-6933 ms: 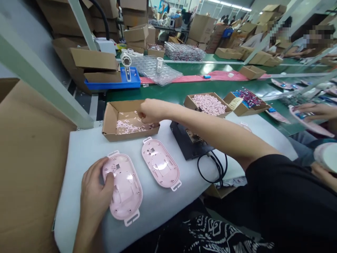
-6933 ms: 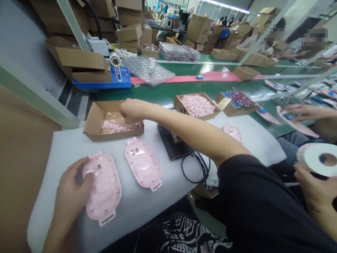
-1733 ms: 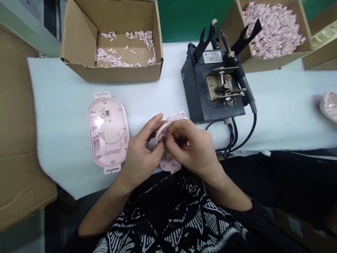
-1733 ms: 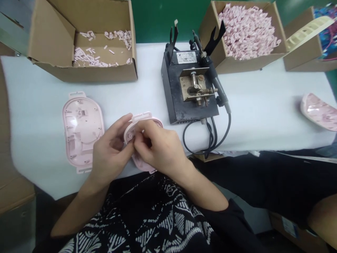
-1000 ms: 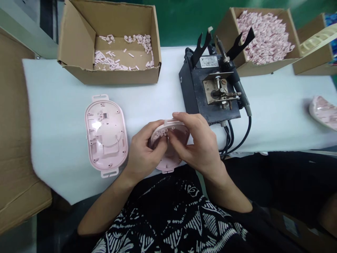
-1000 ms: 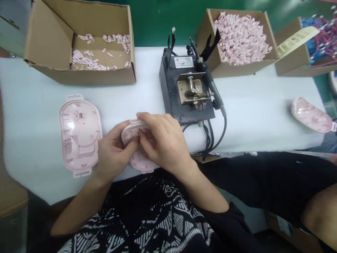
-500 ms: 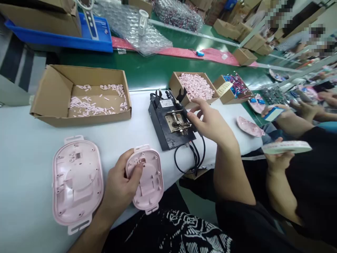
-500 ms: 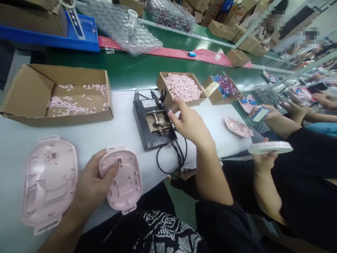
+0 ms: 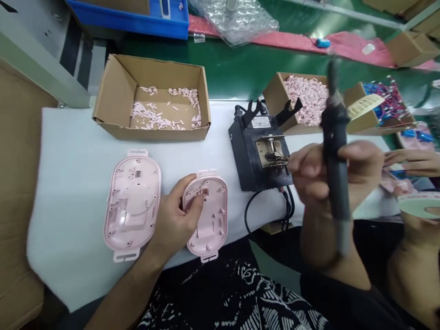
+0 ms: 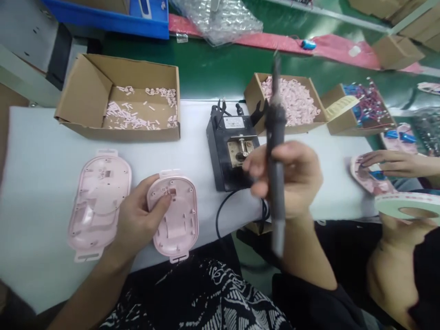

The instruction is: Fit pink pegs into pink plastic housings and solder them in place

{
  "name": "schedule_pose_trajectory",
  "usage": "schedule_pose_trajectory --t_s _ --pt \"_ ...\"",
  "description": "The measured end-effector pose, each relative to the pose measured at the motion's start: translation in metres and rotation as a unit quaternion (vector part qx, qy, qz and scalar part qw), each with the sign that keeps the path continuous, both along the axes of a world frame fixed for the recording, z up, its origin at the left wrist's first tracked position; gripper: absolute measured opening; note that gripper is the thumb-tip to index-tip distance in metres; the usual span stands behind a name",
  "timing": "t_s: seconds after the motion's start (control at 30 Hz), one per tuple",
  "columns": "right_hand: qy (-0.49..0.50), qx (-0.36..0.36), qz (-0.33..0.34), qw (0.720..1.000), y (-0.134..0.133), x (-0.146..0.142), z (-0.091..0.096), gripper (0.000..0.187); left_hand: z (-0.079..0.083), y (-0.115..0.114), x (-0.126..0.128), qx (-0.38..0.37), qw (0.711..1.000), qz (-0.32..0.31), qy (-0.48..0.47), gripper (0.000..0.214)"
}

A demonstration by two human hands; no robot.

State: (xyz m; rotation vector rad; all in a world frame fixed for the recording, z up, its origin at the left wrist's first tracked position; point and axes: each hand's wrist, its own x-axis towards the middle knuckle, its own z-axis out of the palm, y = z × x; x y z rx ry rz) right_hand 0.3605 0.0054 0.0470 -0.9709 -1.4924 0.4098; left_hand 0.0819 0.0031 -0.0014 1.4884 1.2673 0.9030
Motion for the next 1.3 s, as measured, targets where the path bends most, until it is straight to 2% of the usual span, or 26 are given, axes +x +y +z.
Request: schedule_pose_trajectory --t_s 0.1,0.13,0.17,0.23,0.27,0.33,0.43,0.5,0.77,0.93,1.3 --pt "0.025 0.080 0.072 0.994 0.000 -0.023 -0.020 0.034 0.000 -0.001 0.001 -0.010 1.000 -0.002 0.009 0.036" --pt "0.032 0.070 0.088 0.993 -0.002 -0.027 -0.023 0.034 0.000 -0.001 0.000 -0.012 1.000 -0.008 0.010 0.037" --pt "0.043 0.036 0.098 0.994 -0.005 -0.028 -0.024 0.031 0.000 -0.001 0.000 -0.013 1.000 -0.013 0.012 0.038" --pt "0.077 -0.075 0.119 0.987 -0.013 -0.028 -0.021 0.024 -0.001 -0.001 -0.001 -0.009 1.000 -0.016 0.018 0.039" --pt "0.093 -0.120 0.138 0.979 -0.016 -0.026 -0.018 0.027 -0.001 -0.001 -0.001 -0.006 1.000 -0.014 0.021 0.039" --pt "0.098 -0.154 0.177 0.967 -0.021 -0.023 -0.014 0.029 -0.001 -0.001 -0.001 0.000 1.000 -0.007 0.025 0.039" --pt "0.059 -0.129 0.182 0.973 -0.020 -0.020 -0.014 0.017 0.000 -0.001 -0.001 0.004 1.000 -0.007 0.028 0.039" --pt "0.036 -0.121 0.160 0.979 -0.017 -0.019 -0.016 0.017 0.000 -0.001 -0.001 0.006 0.999 -0.011 0.032 0.038" --pt "0.014 -0.067 0.157 0.985 -0.011 -0.028 -0.012 0.014 0.000 -0.002 0.001 0.011 0.999 0.004 0.050 0.039" --pt "-0.010 -0.039 0.106 0.993 -0.011 -0.033 -0.013 0.015 0.001 -0.003 0.001 0.011 0.999 0.003 0.050 0.036" --pt "-0.075 0.001 0.159 0.984 -0.004 -0.032 -0.011 0.017 0.003 -0.003 0.003 0.013 0.998 0.008 0.066 0.032"
